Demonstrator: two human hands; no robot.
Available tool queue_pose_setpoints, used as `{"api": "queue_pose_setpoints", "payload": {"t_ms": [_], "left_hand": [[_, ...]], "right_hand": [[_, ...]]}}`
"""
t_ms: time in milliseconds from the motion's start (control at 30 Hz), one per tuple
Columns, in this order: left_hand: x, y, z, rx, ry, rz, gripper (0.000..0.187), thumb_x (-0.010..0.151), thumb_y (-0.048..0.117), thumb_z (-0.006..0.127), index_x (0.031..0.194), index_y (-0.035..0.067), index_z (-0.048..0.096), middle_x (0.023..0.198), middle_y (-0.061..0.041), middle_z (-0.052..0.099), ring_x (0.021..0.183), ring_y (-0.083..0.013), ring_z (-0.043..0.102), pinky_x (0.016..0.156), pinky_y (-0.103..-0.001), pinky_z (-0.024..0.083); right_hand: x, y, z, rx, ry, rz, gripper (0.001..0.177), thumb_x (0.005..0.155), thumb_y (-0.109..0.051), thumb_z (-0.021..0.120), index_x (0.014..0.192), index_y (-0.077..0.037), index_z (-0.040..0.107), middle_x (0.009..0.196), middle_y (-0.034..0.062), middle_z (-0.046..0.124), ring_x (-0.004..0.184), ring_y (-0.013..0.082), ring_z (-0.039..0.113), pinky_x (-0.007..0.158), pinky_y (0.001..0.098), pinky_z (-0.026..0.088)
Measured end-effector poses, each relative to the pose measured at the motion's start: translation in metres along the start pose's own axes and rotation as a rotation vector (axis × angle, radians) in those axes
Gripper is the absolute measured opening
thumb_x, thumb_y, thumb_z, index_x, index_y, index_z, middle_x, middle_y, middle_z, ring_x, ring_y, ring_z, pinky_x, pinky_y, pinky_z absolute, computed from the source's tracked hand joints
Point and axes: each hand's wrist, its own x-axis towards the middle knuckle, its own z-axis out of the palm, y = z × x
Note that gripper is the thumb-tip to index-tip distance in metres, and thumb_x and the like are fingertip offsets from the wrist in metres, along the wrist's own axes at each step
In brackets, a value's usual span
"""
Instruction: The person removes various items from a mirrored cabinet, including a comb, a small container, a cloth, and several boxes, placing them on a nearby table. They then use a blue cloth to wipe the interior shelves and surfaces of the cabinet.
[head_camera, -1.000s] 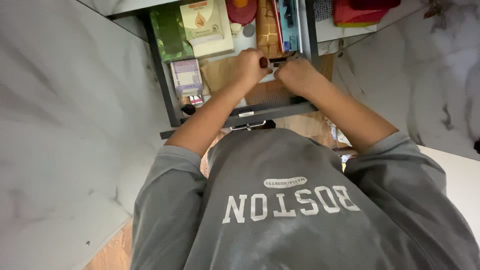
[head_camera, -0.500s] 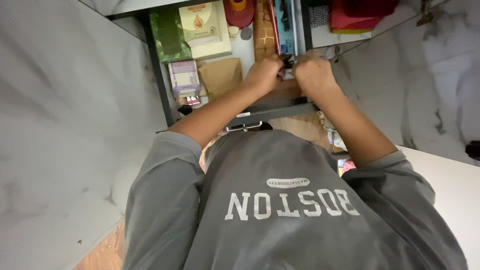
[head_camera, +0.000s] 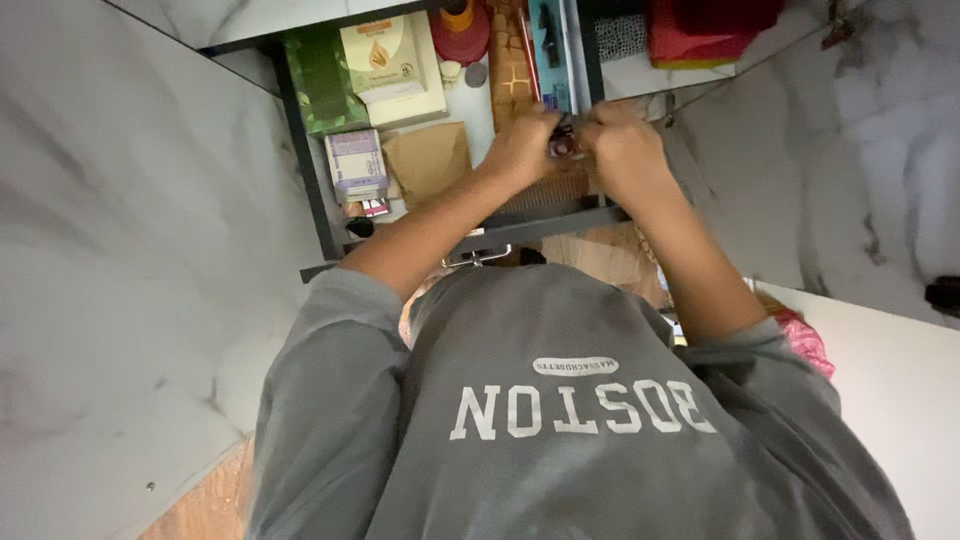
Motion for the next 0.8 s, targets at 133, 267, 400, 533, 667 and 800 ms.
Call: {"api": "queue_pose_setpoints", "payload": {"t_ms": [133,267,400,533,667,800], "left_hand": [[-0.010,0.015,-0.049,0.042,0.135,0.066,0.065,0.071,0.033,0.092,0.117,-0.005,0.067,0.107,-0.022,0.067,0.082,-0.0349,0.068,0.073,-0.044,0.056],[-0.073,0.027,-0.093,0.103,0.114,-0.093,0.045,0.092,0.032,0.083,0.122,0.001,0.071,0.107,-0.014,0.070,0.086,-0.0272,0.070,0.078,-0.039,0.056],[-0.166,0.039,-0.087,0.249,0.410,-0.003,0.038,0.096,0.034,0.083,0.122,0.010,0.072,0.114,-0.006,0.070,0.101,-0.0242,0.070,0.087,-0.035,0.058],[-0.224,0.036,-0.039,0.536,0.634,0.016,0.048,0.095,0.038,0.079,0.131,0.008,0.067,0.133,-0.016,0.061,0.121,-0.0347,0.057,0.102,-0.052,0.045],[-0.245,0.005,0.000,0.598,0.435,-0.041,0.056,0.095,0.043,0.075,0.139,0.010,0.063,0.149,-0.023,0.051,0.137,-0.0422,0.048,0.109,-0.069,0.033],[-0.251,-0.011,0.025,0.758,0.406,-0.095,0.051,0.097,0.041,0.074,0.142,0.020,0.064,0.160,-0.015,0.044,0.148,-0.0349,0.041,0.109,-0.073,0.030]], "right_hand": [[-0.016,-0.005,-0.029,0.174,0.130,0.088,0.030,0.082,-0.010,0.081,0.112,-0.003,0.078,0.107,0.0142,0.069,0.101,0.0337,0.067,0.082,0.0427,0.056],[-0.042,-0.005,-0.033,0.275,0.230,0.145,0.028,0.094,-0.018,0.085,0.117,-0.004,0.075,0.109,0.0119,0.069,0.101,0.0294,0.067,0.085,0.0412,0.056],[-0.071,-0.013,-0.006,0.291,0.410,-0.167,0.044,0.077,-0.039,0.091,0.102,-0.006,0.075,0.089,0.0067,0.063,0.077,0.0231,0.059,0.063,0.0395,0.045],[-0.088,-0.024,0.023,0.001,0.422,-0.293,0.051,0.080,-0.050,0.093,0.109,-0.014,0.071,0.107,0.0043,0.064,0.098,0.0250,0.060,0.081,0.0423,0.041],[-0.100,-0.024,0.040,-0.203,0.474,-0.245,0.048,0.076,-0.050,0.090,0.111,-0.021,0.073,0.114,0.0031,0.061,0.111,0.0269,0.055,0.091,0.0472,0.037],[-0.111,-0.023,0.064,-0.299,0.637,-0.228,0.045,0.085,-0.053,0.088,0.111,-0.021,0.069,0.113,0.0080,0.055,0.115,0.0318,0.050,0.091,0.0504,0.034]]}}
